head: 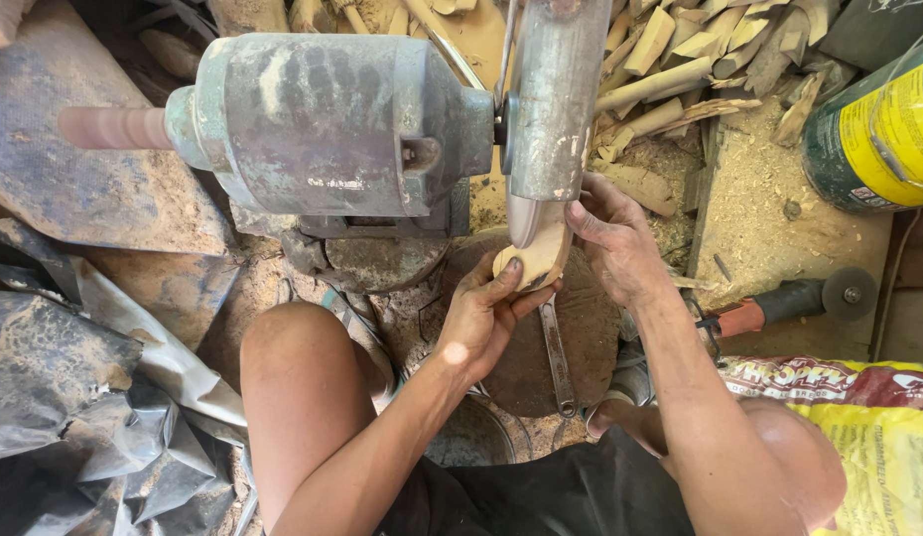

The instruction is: The person sits on the floor and uses a bench grinder to smooth and shape a small wooden piece. They rotate the wood frequently to grind different edges and surfaces, then place the finished piece into a plastic basket with other similar items.

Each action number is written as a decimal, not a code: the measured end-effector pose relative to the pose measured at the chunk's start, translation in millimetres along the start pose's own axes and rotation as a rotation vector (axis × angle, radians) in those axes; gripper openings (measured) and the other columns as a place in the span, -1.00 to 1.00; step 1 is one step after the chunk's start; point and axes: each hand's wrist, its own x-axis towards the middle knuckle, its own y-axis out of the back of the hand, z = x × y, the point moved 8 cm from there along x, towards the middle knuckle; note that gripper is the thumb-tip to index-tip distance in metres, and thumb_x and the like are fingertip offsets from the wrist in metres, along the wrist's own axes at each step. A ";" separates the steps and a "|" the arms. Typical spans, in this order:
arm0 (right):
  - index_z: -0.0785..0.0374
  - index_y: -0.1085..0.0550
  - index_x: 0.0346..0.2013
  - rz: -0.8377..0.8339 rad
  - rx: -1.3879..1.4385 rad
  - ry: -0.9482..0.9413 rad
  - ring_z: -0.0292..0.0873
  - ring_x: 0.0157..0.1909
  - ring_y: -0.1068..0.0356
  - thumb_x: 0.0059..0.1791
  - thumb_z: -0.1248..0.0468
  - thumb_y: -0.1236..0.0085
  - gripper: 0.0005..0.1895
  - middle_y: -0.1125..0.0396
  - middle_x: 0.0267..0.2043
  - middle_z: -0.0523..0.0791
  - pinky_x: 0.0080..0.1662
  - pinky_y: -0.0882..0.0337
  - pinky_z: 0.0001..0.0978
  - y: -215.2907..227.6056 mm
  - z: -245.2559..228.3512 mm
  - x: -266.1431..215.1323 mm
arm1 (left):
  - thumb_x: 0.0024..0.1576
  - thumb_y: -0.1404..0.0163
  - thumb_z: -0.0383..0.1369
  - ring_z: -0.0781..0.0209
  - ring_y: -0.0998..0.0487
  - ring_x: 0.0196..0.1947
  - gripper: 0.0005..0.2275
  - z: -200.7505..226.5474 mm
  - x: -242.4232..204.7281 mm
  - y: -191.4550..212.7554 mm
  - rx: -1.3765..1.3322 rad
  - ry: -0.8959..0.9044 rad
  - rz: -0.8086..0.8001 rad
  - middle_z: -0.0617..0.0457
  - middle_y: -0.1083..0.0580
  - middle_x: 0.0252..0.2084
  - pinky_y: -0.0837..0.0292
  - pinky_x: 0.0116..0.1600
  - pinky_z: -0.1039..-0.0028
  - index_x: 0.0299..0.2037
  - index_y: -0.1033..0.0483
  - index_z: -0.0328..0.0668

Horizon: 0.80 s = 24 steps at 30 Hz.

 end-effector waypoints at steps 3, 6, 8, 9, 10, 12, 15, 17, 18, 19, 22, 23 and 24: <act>0.39 -0.31 0.30 0.006 -0.031 0.001 -0.17 0.21 -0.35 0.05 0.23 -0.20 -0.43 -0.37 0.15 -0.06 0.28 -0.37 -0.18 2.4 3.1 1.2 | 0.29 0.05 -0.33 -0.08 -0.54 0.10 -0.59 0.5 1.0 0.6 -0.016 -0.007 -0.001 -0.21 -0.44 0.12 -0.47 0.31 0.18 0.23 -0.26 -0.52; 0.37 -0.32 0.29 0.014 -0.036 -0.004 -0.20 0.19 -0.36 0.05 0.22 -0.20 -0.45 -0.36 0.15 -0.08 0.23 -0.39 -0.20 5.3 5.5 2.4 | 0.29 0.05 -0.33 -0.06 -0.55 0.09 -0.59 0.7 2.0 2.3 -0.021 -0.014 -0.003 -0.21 -0.44 0.12 -0.48 0.30 0.19 0.23 -0.26 -0.52; 0.36 -0.33 0.30 0.014 -0.040 -0.016 -0.20 0.18 -0.37 0.05 0.21 -0.20 -0.44 -0.37 0.14 -0.08 0.22 -0.40 -0.20 7.0 6.2 4.1 | 0.28 0.05 -0.31 -0.05 -0.55 0.08 -0.58 -0.7 3.3 3.8 -0.017 -0.014 0.011 -0.20 -0.44 0.13 -0.48 0.27 0.21 0.24 -0.27 -0.52; 0.35 -0.33 0.30 0.015 -0.041 -0.021 -0.20 0.17 -0.37 0.05 0.21 -0.21 -0.44 -0.37 0.14 -0.08 0.21 -0.41 -0.20 7.6 6.5 4.7 | 0.28 0.05 -0.30 -0.04 -0.55 0.08 -0.57 -1.6 4.0 4.5 -0.014 -0.014 0.018 -0.20 -0.45 0.13 -0.49 0.26 0.22 0.25 -0.28 -0.52; 0.34 -0.33 0.30 0.014 -0.043 -0.020 -0.20 0.17 -0.37 0.03 0.20 -0.22 -0.43 -0.37 0.13 -0.08 0.21 -0.41 -0.20 8.0 6.3 4.9 | 0.28 0.05 -0.29 -0.03 -0.55 0.08 -0.57 -1.9 4.9 4.6 -0.007 -0.018 0.017 -0.20 -0.45 0.13 -0.50 0.25 0.23 0.24 -0.28 -0.52; 0.32 -0.34 0.28 0.009 -0.047 -0.021 -0.19 0.16 -0.38 0.01 0.19 -0.24 -0.41 -0.37 0.13 -0.08 0.19 -0.42 -0.19 8.1 5.3 4.5 | 0.29 0.05 -0.27 -0.01 -0.55 0.07 -0.55 -2.4 6.0 5.1 0.005 -0.028 0.017 -0.19 -0.45 0.12 -0.51 0.23 0.24 0.24 -0.28 -0.52; 0.30 -0.36 0.25 -0.010 -0.083 -0.014 -0.19 0.16 -0.39 -0.01 0.16 -0.26 -0.42 -0.39 0.11 -0.08 0.17 -0.44 -0.18 6.5 2.8 4.5 | 0.27 0.02 -0.25 -0.01 -0.57 0.04 -0.53 -2.7 6.3 6.5 0.025 -0.027 0.024 -0.19 -0.47 0.10 -0.52 0.20 0.27 0.25 -0.28 -0.52; 0.28 -0.37 0.21 -0.021 -0.076 -0.011 -0.19 0.16 -0.39 -0.02 0.14 -0.27 -0.44 -0.38 0.11 -0.09 0.20 -0.46 -0.15 4.4 2.7 4.9 | 0.26 0.01 -0.23 -0.03 -0.58 0.02 -0.52 -2.2 6.0 7.1 0.034 -0.026 0.022 -0.20 -0.48 0.09 -0.53 0.19 0.27 0.25 -0.28 -0.51; 0.27 -0.37 0.19 -0.026 -0.072 -0.010 -0.19 0.17 -0.39 -0.02 0.13 -0.27 -0.45 -0.38 0.10 -0.10 0.21 -0.46 -0.14 3.1 2.8 4.9 | 0.26 0.01 -0.23 -0.04 -0.58 0.02 -0.51 -2.0 5.7 7.2 0.039 -0.025 0.020 -0.21 -0.48 0.08 -0.53 0.18 0.28 0.25 -0.28 -0.51; 0.27 -0.37 0.19 -0.038 -0.057 0.002 -0.19 0.17 -0.39 -0.02 0.13 -0.28 -0.46 -0.38 0.10 -0.10 0.22 -0.45 -0.14 1.4 1.9 5.3 | 0.25 0.00 -0.22 -0.02 -0.58 0.02 -0.51 -1.8 5.9 7.1 0.037 -0.025 0.024 -0.20 -0.49 0.08 -0.54 0.18 0.28 0.25 -0.28 -0.50; 0.28 -0.37 0.18 -0.064 -0.023 0.032 -0.18 0.19 -0.37 -0.01 0.14 -0.31 -0.46 -0.38 0.11 -0.09 0.24 -0.43 -0.15 -2.8 1.0 5.3 | 0.25 0.00 -0.21 0.00 -0.59 0.01 -0.51 -1.0 5.6 8.2 0.038 -0.022 0.031 -0.18 -0.49 0.07 -0.54 0.17 0.30 0.25 -0.29 -0.49; 0.29 -0.37 0.19 -0.068 -0.024 0.039 -0.18 0.20 -0.36 0.00 0.14 -0.31 -0.46 -0.37 0.12 -0.09 0.25 -0.42 -0.15 -3.4 1.0 5.3 | 0.25 0.01 -0.22 0.00 -0.59 0.00 -0.52 -1.0 5.8 8.4 0.041 -0.022 0.029 -0.18 -0.49 0.06 -0.54 0.17 0.30 0.24 -0.29 -0.49; 0.30 -0.37 0.20 -0.071 -0.024 0.045 -0.18 0.21 -0.35 0.01 0.15 -0.31 -0.46 -0.37 0.12 -0.10 0.26 -0.41 -0.16 -3.8 0.9 5.0 | 0.26 0.01 -0.22 0.01 -0.59 0.00 -0.52 -1.1 5.7 8.7 0.043 -0.022 0.027 -0.18 -0.49 0.06 -0.54 0.16 0.31 0.24 -0.29 -0.49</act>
